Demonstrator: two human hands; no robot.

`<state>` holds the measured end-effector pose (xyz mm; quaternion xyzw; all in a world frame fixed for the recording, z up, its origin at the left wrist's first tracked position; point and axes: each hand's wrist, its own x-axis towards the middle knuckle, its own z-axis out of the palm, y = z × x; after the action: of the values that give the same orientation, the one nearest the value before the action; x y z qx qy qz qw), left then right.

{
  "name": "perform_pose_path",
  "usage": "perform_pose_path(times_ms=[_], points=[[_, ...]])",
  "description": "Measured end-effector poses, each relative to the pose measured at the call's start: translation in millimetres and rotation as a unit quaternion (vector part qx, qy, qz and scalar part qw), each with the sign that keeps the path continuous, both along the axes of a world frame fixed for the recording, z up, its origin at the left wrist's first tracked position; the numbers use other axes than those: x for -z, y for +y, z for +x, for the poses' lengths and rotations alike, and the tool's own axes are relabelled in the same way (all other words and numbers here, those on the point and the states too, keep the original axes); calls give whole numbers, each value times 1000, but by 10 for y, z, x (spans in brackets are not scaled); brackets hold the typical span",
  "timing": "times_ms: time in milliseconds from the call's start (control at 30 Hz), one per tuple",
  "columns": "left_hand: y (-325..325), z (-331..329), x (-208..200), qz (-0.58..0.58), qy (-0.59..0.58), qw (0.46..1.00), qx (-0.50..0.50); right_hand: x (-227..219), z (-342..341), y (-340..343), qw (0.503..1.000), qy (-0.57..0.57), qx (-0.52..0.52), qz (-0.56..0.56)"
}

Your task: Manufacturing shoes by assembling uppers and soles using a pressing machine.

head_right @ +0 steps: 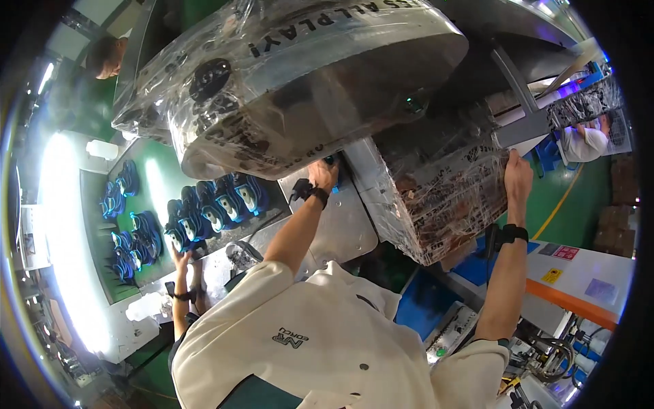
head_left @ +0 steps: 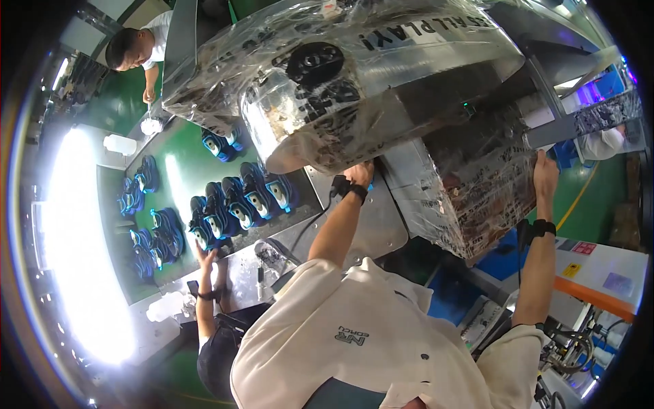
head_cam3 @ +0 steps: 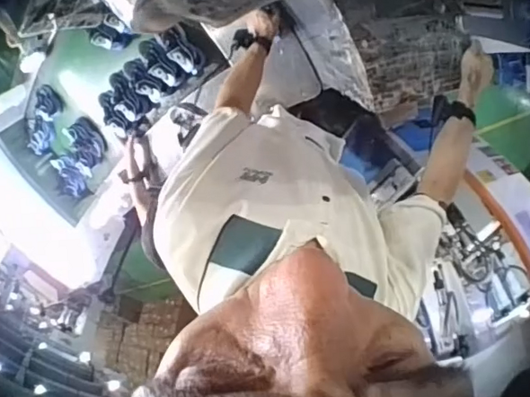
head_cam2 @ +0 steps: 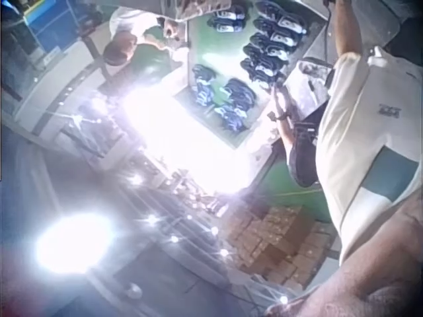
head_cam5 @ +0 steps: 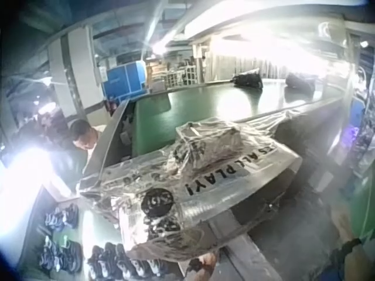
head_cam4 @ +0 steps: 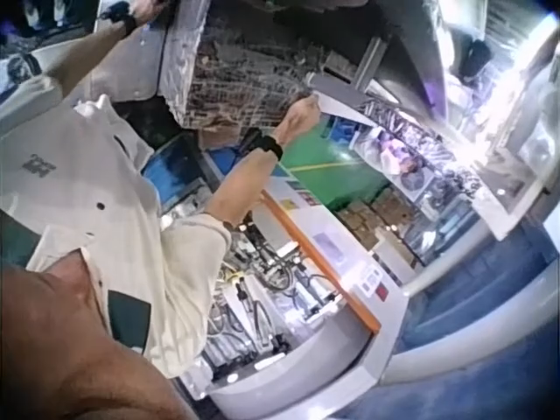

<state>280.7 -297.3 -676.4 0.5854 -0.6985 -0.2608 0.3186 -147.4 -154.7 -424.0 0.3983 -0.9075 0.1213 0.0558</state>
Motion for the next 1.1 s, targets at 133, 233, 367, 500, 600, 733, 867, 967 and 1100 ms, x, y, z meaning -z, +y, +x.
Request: perform_pose_path(times_ms=[133, 233, 367, 500, 600, 733, 867, 967, 1100], points=[[7, 27, 95, 111, 2, 992, -64, -13, -8, 25, 1000, -19, 9, -14], [28, 355, 92, 70, 67, 990, -104, 21, -85, 30, 999, -29, 18, -3], [-41, 1014, 145, 38, 130, 959, -247, 63, -196, 52, 1000, -19, 9, 17], [185, 1637, 8, 56, 3, 958, -280, 57, -99, -20, 1000, -24, -4, -5], [485, 1853, 18, 13, -37, 957, -288, 14, -24, -60, 999, -47, -18, 11], [1099, 1599, -420, -8, 80, 982, -172, 145, -108, 24, 997, -6, -77, -20], [1647, 932, -1422, 76, 260, 961, -50, -84, 317, 227, 995, -29, -81, -48], [1844, 546, -2209, 38, 313, 949, -7, -54, 332, 333, 984, -10, -144, -101], [1784, 292, -3134, -74, 316, 943, 69, -142, 343, 357, 979, -74, -152, -111]])
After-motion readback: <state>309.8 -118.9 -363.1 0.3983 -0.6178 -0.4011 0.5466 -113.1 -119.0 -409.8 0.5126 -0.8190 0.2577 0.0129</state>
